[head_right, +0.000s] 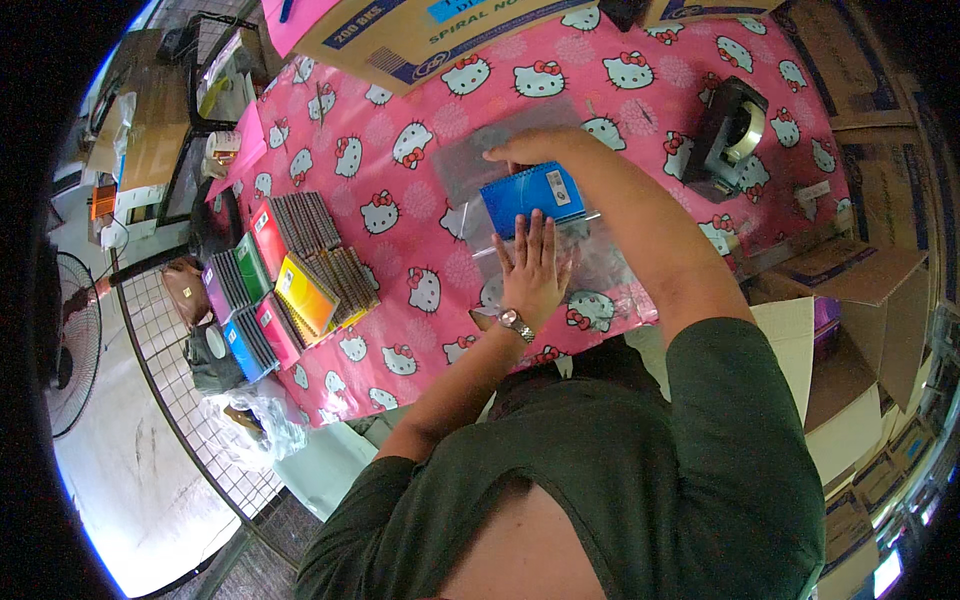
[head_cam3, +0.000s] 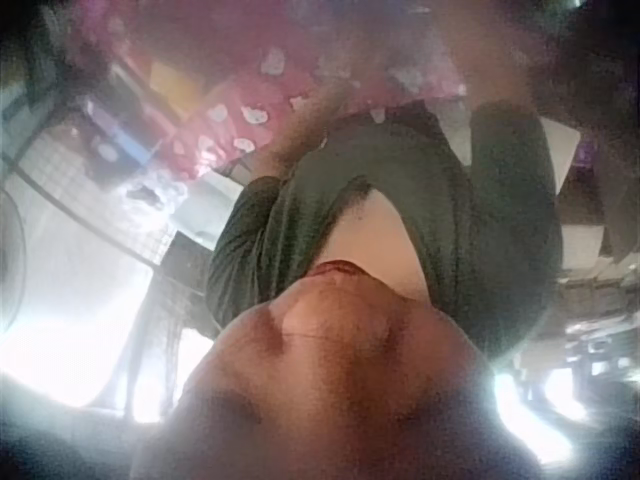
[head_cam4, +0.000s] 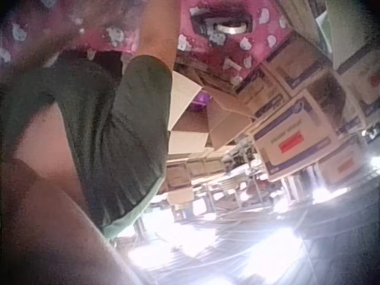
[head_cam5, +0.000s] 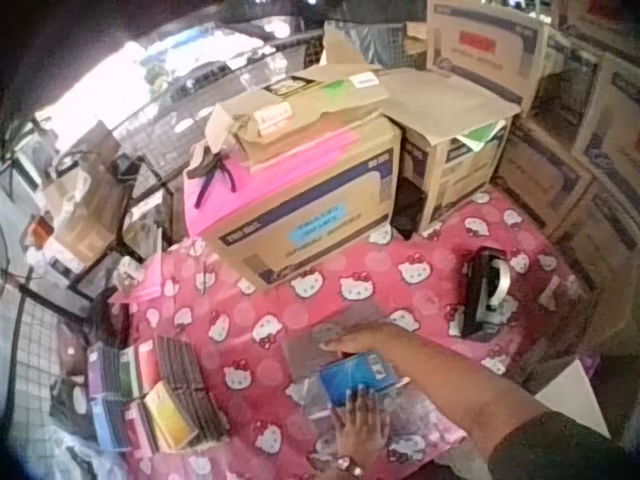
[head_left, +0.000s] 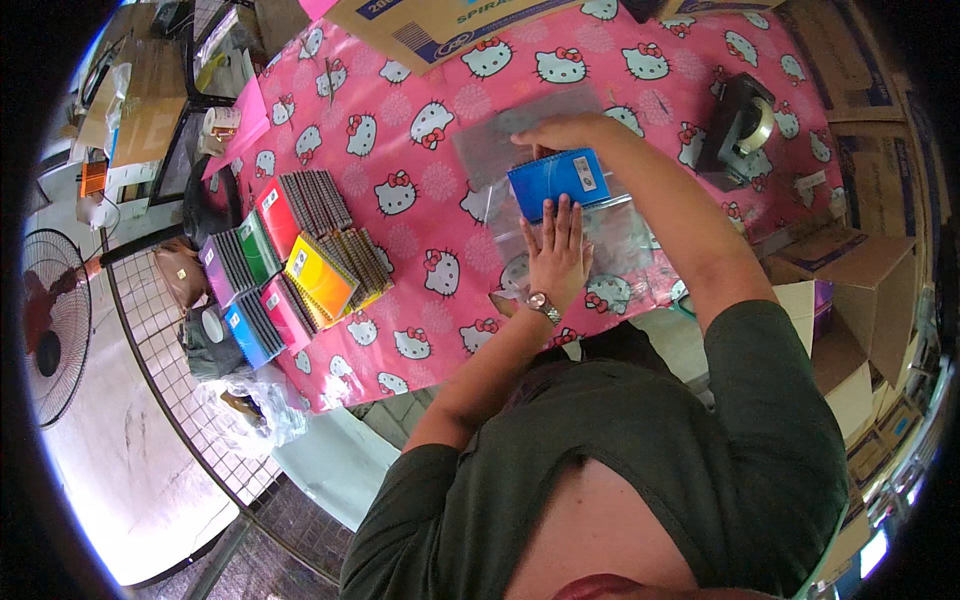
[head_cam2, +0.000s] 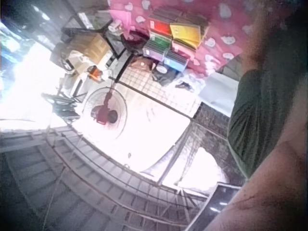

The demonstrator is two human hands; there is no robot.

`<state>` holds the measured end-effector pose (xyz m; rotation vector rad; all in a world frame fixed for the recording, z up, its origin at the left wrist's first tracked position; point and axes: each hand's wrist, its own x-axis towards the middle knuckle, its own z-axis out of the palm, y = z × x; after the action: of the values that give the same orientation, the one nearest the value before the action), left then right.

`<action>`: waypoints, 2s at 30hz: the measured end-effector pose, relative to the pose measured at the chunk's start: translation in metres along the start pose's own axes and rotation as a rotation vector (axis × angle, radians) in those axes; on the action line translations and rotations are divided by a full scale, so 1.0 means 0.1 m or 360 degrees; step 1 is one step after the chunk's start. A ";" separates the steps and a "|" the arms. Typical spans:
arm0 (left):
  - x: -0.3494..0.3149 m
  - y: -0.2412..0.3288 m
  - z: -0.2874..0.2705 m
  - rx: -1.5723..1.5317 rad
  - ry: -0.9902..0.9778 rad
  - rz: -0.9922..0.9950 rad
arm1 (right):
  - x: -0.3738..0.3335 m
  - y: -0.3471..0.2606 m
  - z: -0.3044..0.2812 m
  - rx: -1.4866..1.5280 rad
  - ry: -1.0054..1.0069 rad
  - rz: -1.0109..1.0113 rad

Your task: The person places small notebooks into plastic bags, seals each bag with tape from a dispenser, and places the packed items into a cardboard box.

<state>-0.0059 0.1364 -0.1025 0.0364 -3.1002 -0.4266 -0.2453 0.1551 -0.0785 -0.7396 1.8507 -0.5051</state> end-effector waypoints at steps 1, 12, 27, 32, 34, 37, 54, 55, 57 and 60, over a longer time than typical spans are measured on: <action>-0.02 0.02 0.00 -0.0002 0.0000 0.0002 | 0.07 0.06 0.00 0.0029 -0.0056 0.0004; -0.12 0.10 -0.01 -0.0095 0.0007 -0.0026 | 0.27 0.19 0.07 -0.0212 0.0424 -0.0292; 0.23 -0.27 -0.12 -0.0385 0.0163 0.0005 | -0.66 -0.07 0.34 -0.1194 0.0928 -0.0622; 0.70 -0.29 -0.50 0.0142 0.0675 0.0025 | -0.84 0.16 1.00 -0.0986 0.1561 -0.0478; 0.78 -0.45 -0.73 0.0088 0.0095 -0.0032 | -0.82 0.21 1.13 -0.0930 0.1591 -0.0386; 0.68 -0.74 -0.93 0.0227 -0.0194 0.0025 | -0.81 0.24 1.21 -0.1039 0.1601 -0.0470; 0.64 -0.26 -0.41 0.0139 -0.0037 0.0064 | -1.39 0.54 1.47 -0.0832 0.1535 0.0605; 0.65 -0.30 -0.33 0.0146 -0.0042 0.0062 | -1.36 0.41 1.68 -0.0984 0.1471 0.0205; 0.69 -0.33 -0.34 0.0161 -0.0117 0.0128 | -1.28 0.21 1.88 -0.0971 0.1413 -0.0269; 0.77 -0.30 -0.52 0.0173 -0.0315 0.0271 | -1.21 0.08 1.80 -0.0798 0.1330 -0.0220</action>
<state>-0.0816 0.0914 -0.0595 -0.2840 -3.2801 -0.2710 -0.0469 0.2436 -0.0710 -1.0987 2.7782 -0.4783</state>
